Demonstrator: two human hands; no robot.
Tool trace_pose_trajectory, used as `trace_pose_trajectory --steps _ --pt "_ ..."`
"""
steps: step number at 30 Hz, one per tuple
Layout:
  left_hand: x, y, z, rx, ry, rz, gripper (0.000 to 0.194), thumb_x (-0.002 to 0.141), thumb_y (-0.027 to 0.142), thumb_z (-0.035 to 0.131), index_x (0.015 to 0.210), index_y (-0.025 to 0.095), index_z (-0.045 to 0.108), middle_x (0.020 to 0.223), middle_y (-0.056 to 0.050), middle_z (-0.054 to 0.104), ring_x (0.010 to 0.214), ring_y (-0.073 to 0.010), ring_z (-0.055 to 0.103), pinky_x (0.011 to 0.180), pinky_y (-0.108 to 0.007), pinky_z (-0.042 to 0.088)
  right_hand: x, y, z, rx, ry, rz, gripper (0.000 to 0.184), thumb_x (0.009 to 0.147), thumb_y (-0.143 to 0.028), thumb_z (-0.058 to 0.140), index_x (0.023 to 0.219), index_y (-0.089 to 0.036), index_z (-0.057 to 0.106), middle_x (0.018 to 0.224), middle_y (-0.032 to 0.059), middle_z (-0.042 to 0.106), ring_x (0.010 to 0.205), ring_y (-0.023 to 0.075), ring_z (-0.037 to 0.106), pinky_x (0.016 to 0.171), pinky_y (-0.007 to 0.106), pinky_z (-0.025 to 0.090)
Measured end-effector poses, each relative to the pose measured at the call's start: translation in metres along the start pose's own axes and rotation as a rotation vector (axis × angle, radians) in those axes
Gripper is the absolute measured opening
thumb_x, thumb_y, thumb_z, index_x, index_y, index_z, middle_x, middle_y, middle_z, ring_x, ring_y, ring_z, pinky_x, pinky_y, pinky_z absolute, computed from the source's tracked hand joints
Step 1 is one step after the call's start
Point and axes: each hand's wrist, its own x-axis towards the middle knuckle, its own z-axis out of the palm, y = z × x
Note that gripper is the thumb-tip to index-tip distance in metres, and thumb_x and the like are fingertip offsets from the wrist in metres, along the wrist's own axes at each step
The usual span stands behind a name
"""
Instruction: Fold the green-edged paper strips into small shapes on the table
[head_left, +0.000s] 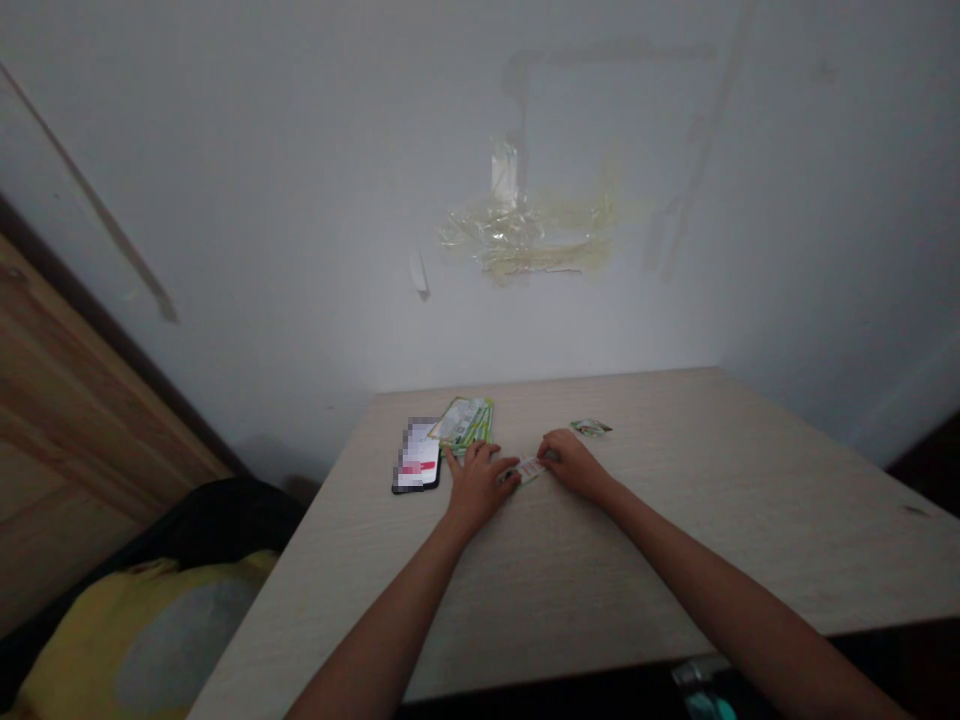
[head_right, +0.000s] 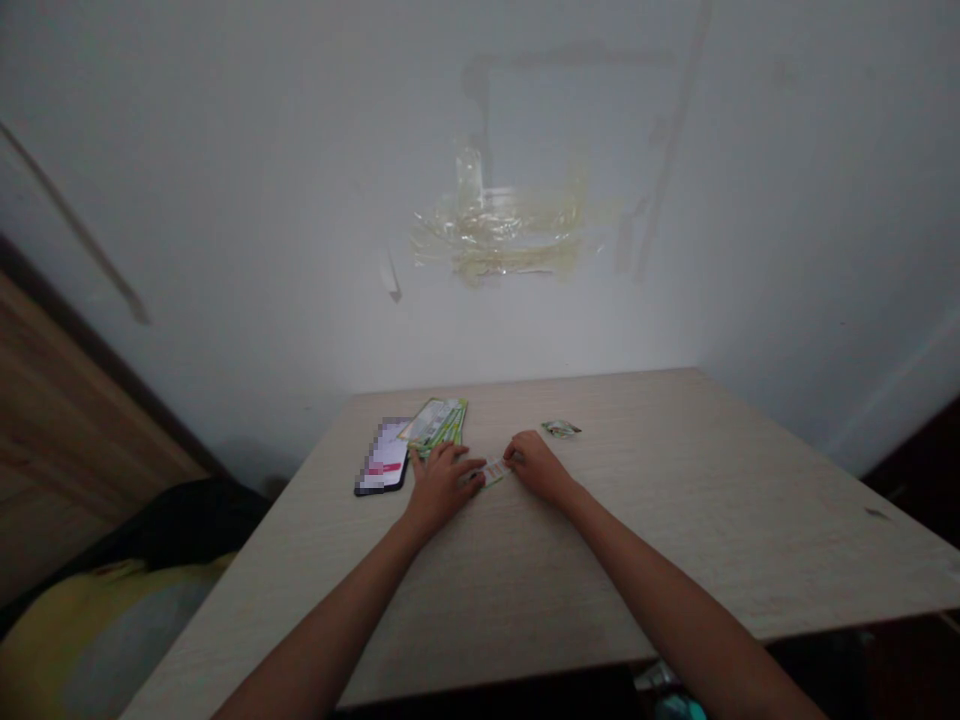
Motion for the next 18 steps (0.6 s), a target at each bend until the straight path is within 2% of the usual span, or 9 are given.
trace_pose_trajectory --steps 8,13,18 --pt "0.0001 -0.0006 -0.0003 -0.010 -0.016 -0.003 0.028 0.085 0.046 0.060 0.112 0.042 0.067 0.128 -0.002 0.058 0.130 -0.0298 0.038 0.107 -0.073 -0.003 -0.0024 0.0014 0.0003 0.087 0.038 0.132 0.019 0.073 -0.011 0.065 0.091 -0.016 0.067 0.092 0.0067 0.067 0.091 0.0206 0.059 0.086 0.035 0.045" --pt "0.0012 -0.0026 0.0017 -0.003 -0.015 -0.003 0.027 0.087 0.042 0.058 0.112 0.042 0.066 0.127 -0.002 0.058 0.130 -0.0284 0.037 0.107 -0.073 -0.001 -0.0015 0.0009 0.0008 0.099 0.005 0.212 0.028 0.071 -0.012 0.068 0.098 -0.016 0.070 0.086 0.0053 0.070 0.088 0.0210 0.061 0.086 0.036 0.044" --pt "0.0007 -0.0003 0.0012 -0.008 -0.008 0.032 0.024 0.088 0.036 0.057 0.109 0.043 0.067 0.126 -0.001 0.058 0.130 -0.0267 0.037 0.108 -0.071 0.000 0.0004 -0.0021 0.0001 0.112 -0.045 0.253 0.028 0.069 -0.015 0.071 0.097 -0.016 0.072 0.082 0.0050 0.071 0.083 0.0205 0.062 0.084 0.037 0.045"
